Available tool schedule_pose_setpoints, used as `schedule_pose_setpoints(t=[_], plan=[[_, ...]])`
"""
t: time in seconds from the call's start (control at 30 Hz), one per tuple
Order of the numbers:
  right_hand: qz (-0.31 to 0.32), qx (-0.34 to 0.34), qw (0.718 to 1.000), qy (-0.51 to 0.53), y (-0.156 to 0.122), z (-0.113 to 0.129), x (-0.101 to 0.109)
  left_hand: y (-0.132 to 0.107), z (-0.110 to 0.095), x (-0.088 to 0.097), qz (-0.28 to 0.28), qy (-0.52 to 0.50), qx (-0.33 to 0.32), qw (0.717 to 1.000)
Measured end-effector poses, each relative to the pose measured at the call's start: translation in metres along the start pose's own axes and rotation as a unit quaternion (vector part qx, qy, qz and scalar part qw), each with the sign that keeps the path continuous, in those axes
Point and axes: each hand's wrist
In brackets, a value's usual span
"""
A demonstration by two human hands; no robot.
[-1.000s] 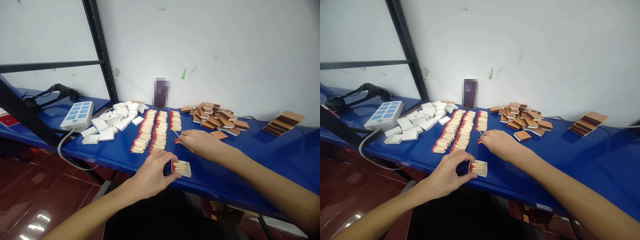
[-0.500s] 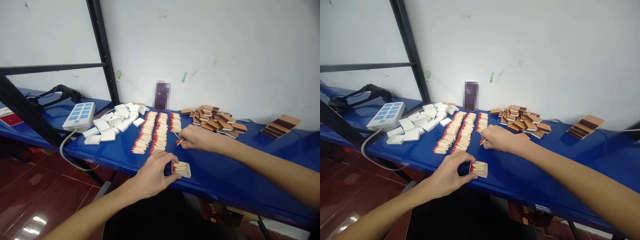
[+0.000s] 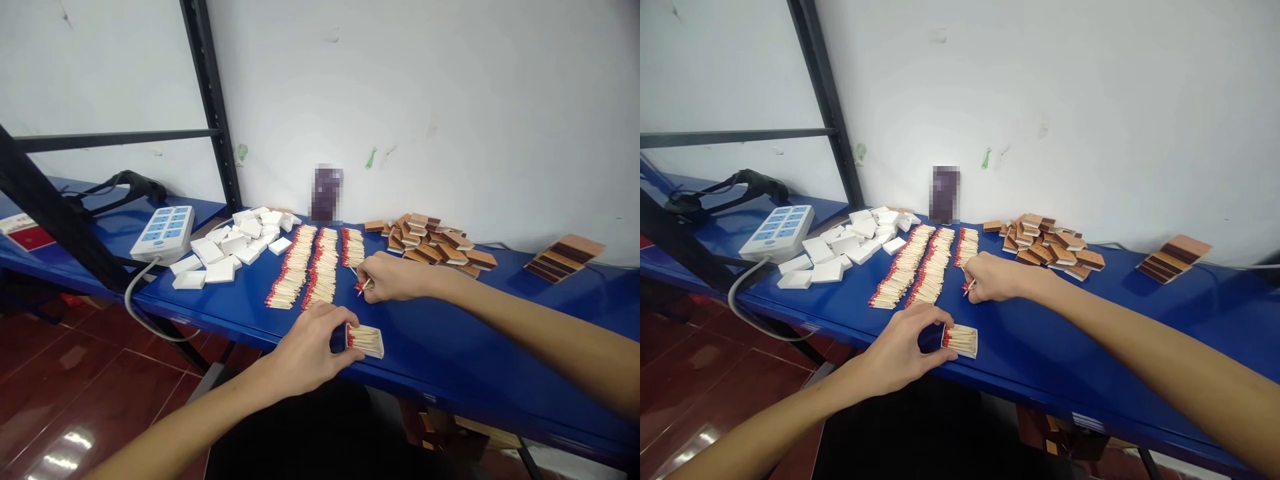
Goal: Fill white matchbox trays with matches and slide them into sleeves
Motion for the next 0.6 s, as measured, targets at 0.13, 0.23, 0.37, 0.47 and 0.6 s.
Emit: schedule_pose_setpoints(t=[0.13,0.23,0.37,0.47,0.6], plan=[[0.001,0.012,1.000,0.020,-0.001,-0.003,0.003,0.001,-0.002,0.001,0.004,0.002,0.003,1.000],[0.015,0.007,0.999,0.034,-0.001,-0.005,0.008,0.001,-0.003,0.002,0.007,-0.003,0.005,1.000],[0.029,0.005,0.998,0.056,-0.002,-0.006,0.017,0.001,-0.004,0.003,0.010,-0.005,0.009,1.000],[0.040,0.009,0.996,0.083,-0.006,-0.004,0.024,0.001,-0.003,0.002,0.009,-0.003,0.011,1.000],[0.048,0.021,0.994,0.099,-0.011,0.001,0.032,0.001,-0.002,0.001,0.003,-0.006,0.022,1.000]])
Point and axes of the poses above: each hand's wrist, its own y-axis towards the middle knuckle, its own x-axis out of the back of the hand, z = x × y, and after that the axes turned 9 degrees about -y, right-handed
